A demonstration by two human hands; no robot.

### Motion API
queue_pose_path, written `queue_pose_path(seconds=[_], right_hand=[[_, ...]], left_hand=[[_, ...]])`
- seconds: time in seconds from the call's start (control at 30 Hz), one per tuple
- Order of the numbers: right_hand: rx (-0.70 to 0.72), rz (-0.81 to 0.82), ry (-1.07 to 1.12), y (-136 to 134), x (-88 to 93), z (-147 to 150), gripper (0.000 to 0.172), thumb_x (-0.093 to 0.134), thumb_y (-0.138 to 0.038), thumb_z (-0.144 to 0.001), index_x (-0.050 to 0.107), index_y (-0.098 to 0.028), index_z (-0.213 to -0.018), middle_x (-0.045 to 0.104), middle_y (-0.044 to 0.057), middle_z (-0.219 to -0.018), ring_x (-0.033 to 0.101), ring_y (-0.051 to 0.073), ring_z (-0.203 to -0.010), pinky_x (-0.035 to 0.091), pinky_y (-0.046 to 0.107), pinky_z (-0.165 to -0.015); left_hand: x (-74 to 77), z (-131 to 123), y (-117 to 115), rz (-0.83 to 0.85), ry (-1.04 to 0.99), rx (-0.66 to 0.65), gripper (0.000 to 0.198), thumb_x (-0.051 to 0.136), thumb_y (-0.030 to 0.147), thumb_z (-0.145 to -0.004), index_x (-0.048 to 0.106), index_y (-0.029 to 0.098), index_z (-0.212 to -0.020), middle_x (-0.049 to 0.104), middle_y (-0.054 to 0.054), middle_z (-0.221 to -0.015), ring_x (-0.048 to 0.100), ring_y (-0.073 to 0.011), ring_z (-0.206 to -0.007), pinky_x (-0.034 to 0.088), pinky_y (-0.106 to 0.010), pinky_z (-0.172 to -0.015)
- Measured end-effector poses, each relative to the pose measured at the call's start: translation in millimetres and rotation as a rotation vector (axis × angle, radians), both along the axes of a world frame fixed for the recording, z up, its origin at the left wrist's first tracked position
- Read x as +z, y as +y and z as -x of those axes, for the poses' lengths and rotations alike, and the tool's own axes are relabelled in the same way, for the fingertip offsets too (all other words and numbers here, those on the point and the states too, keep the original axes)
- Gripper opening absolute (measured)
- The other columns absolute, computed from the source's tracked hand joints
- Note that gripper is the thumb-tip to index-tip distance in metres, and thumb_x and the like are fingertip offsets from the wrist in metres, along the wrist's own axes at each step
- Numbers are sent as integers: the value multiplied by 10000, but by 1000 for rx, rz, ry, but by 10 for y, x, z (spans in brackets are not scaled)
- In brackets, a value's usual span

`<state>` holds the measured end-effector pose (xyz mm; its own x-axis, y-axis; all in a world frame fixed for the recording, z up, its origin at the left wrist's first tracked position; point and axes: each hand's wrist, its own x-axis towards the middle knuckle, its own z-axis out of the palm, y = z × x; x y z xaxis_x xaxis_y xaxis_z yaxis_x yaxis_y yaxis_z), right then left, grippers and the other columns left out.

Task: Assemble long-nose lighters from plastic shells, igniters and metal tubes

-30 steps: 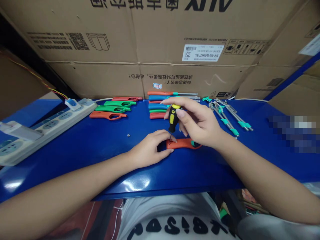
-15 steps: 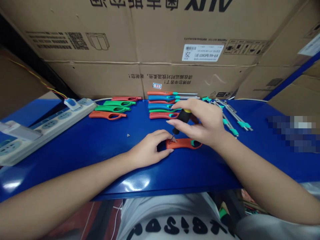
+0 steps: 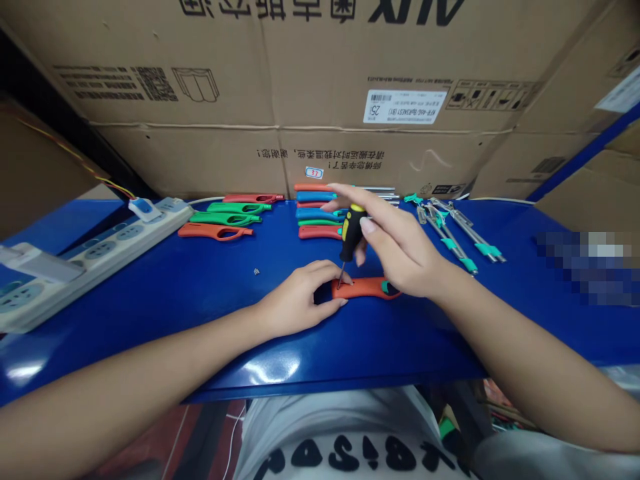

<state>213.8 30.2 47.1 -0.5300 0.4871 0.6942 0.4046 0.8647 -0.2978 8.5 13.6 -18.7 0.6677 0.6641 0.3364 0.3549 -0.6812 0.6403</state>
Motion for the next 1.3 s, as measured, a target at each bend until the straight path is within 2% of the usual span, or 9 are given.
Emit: queue_pose_path(seconds=[0.1, 0.27, 0.43, 0.6, 0.67, 0.83, 1.07, 1.2, 1.3], right_hand=[[54, 68, 11, 18, -25, 18, 393, 343, -292, -1069, 493, -187, -1416, 705, 97, -1207, 712, 142, -850, 588, 293, -775], [-93, -190, 3, 15, -47, 14, 331, 592, -417, -967, 658, -196, -1205, 740, 101, -1155, 716, 222, -1017, 584, 336, -885], [52, 64, 26, -25, -9, 49, 417, 331, -269, -1060, 496, -207, -1438, 654, 102, -1349, 706, 165, -1011, 593, 309, -846], [-39, -121, 103, -4, -19, 33, 279, 671, -416, -920, 692, -201, -1097, 757, 79, -1055, 719, 201, -914, 593, 319, -826], [-34, -157, 95, -9, -19, 27, 280, 589, -398, -972, 685, -195, -1140, 757, 92, -1071, 719, 213, -970, 585, 341, -872], [98, 80, 102, -37, 32, 49, 356, 360, -241, -1058, 605, -199, -1313, 747, 60, -1089, 723, 144, -904, 584, 286, -830], [-35, -210, -38, -105, 102, 33, 210, 593, -376, -981, 711, -209, -1027, 757, 33, -895, 712, 167, -826, 572, 282, -777], [-25, -68, -71, -145, 131, 17, 335, 420, -331, -1051, 636, -194, -1266, 727, 83, -1177, 690, 189, -1055, 560, 314, -888], [74, 104, -3, -139, 136, 22, 338, 394, -284, -1054, 607, -207, -1304, 720, 65, -1172, 696, 149, -935, 564, 285, -823]], left_hand=[[3, 3, -2, 12, 4, 1, 217, 685, 155, -866, 637, 198, -1074, 695, -46, -1100, 654, -208, -1058, 511, -345, -969], [-9, 8, -4, -5, 5, 11, 246, 682, 175, -878, 633, 206, -1117, 688, -56, -1138, 644, -224, -1099, 511, -369, -985], [-7, 5, -1, -4, 9, 5, 217, 679, 163, -874, 640, 206, -1083, 695, -45, -1096, 660, -213, -1047, 522, -353, -962], [-15, 8, -1, -7, 4, 13, 270, 693, 162, -868, 638, 201, -1129, 689, -57, -1136, 646, -218, -1092, 511, -359, -983], [-11, 7, 0, -6, 2, 7, 260, 690, 164, -874, 640, 197, -1127, 690, -56, -1133, 646, -214, -1089, 508, -354, -982], [8, -3, -4, -12, -1, 5, 221, 685, 160, -879, 648, 190, -1094, 697, -45, -1092, 659, -201, -1036, 516, -334, -954], [-20, -23, -26, -13, 6, 57, 227, 707, 178, -869, 662, 178, -1092, 712, -66, -1099, 673, -222, -1037, 524, -349, -935], [-8, -41, -28, -6, 6, 72, 209, 726, 163, -853, 674, 178, -1056, 720, -44, -1054, 676, -201, -991, 524, -323, -913], [0, -46, -37, -3, 1, 78, 218, 724, 151, -853, 679, 185, -1064, 726, -31, -1051, 677, -193, -989, 522, -313, -910]])
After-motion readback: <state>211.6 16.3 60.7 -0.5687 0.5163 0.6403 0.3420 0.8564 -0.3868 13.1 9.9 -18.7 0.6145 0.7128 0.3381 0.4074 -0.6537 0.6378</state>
